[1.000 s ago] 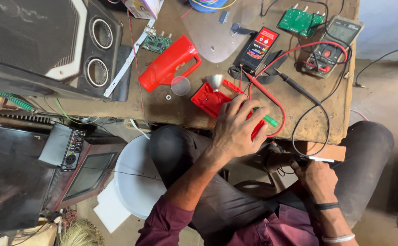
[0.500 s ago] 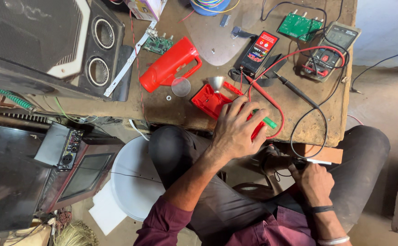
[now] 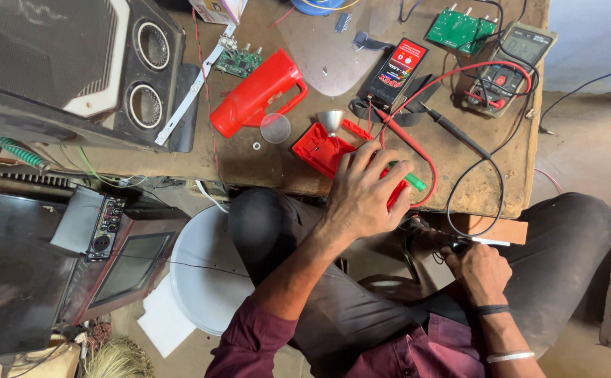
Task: The person is repairing a red handheld electronic device, likely a torch. They use a multimeter to test the circuit and a screwdriver to adjust connections. The person repeatedly tests the bulb to check if it lights up.
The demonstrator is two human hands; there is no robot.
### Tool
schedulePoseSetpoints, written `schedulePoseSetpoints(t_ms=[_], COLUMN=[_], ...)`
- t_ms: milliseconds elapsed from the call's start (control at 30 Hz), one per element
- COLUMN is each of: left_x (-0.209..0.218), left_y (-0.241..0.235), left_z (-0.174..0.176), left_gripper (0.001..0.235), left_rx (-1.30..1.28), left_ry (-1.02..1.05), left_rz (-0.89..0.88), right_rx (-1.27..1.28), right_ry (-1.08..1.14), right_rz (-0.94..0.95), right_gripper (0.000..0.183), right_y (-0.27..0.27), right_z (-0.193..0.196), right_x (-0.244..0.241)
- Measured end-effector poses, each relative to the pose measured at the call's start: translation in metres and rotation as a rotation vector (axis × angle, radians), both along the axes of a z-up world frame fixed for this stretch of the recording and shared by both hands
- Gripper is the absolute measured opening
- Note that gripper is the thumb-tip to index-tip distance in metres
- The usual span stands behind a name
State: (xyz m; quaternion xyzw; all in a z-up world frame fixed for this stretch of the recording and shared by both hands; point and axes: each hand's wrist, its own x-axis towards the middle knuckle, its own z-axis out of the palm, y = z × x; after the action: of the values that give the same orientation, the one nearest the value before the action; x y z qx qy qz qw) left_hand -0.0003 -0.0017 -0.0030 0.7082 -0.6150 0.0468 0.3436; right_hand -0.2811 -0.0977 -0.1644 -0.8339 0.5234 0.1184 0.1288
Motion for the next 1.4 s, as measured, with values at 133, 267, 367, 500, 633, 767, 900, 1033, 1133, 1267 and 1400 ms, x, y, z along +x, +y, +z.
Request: schedulePoseSetpoints(t_ms=[133, 267, 367, 500, 633, 767, 900, 1033, 1133, 1267, 1400], left_x=[0.0, 0.0, -0.001, 0.0, 0.0, -0.002, -0.001, -0.001, 0.0, 0.002, 0.002], left_y=[0.001, 0.0, 0.0, 0.0, -0.002, 0.001, 0.0, 0.0, 0.001, 0.001, 0.001], left_z=[0.002, 0.004, 0.003, 0.004, 0.005, 0.0, 0.002, 0.002, 0.002, 0.001, 0.001], left_gripper=[0.035, 0.036, 0.036, 0.035, 0.036, 0.034, 0.034, 0.035, 0.037, 0.037, 0.037], left_rx=[0.007, -0.007, -0.01, -0.004, -0.008, -0.002, -0.008, -0.008, -0.007, 0.013, 0.028], left_ry=[0.009, -0.001, 0.001, 0.005, 0.019, 0.008, -0.001, 0.007, 0.017, 0.015, 0.019], left_rz=[-0.003, -0.005, -0.001, -0.007, -0.013, 0.004, 0.004, -0.001, -0.006, -0.025, -0.028], right_rx=[0.023, 0.039, 0.063, 0.075, 0.123, 0.071, 0.026, 0.165, 0.261, 0.574, 0.9], right_ry=[0.013, 0.016, 0.025, 0.001, 0.033, 0.019, -0.12, -0.054, -0.084, -0.043, -0.571], right_rz=[-0.002, -0.015, -0.043, -0.029, -0.02, 0.027, 0.052, -0.009, 0.016, 0.158, 0.152], right_gripper=[0.065, 0.063, 0.063, 0.058, 0.049, 0.055, 0.056, 0.054, 0.057, 0.052, 0.056], right_y=[-0.003, -0.001, -0.001, 0.007, 0.011, 0.02, 0.02, 0.017, 0.011, 0.002, -0.02], right_z=[0.0, 0.004, 0.005, 0.006, 0.008, 0.015, 0.028, 0.039, 0.049, 0.079, 0.13], right_x=[0.0, 0.001, 0.001, -0.005, -0.005, -0.008, 0.0, 0.005, 0.009, 0.0, -0.016])
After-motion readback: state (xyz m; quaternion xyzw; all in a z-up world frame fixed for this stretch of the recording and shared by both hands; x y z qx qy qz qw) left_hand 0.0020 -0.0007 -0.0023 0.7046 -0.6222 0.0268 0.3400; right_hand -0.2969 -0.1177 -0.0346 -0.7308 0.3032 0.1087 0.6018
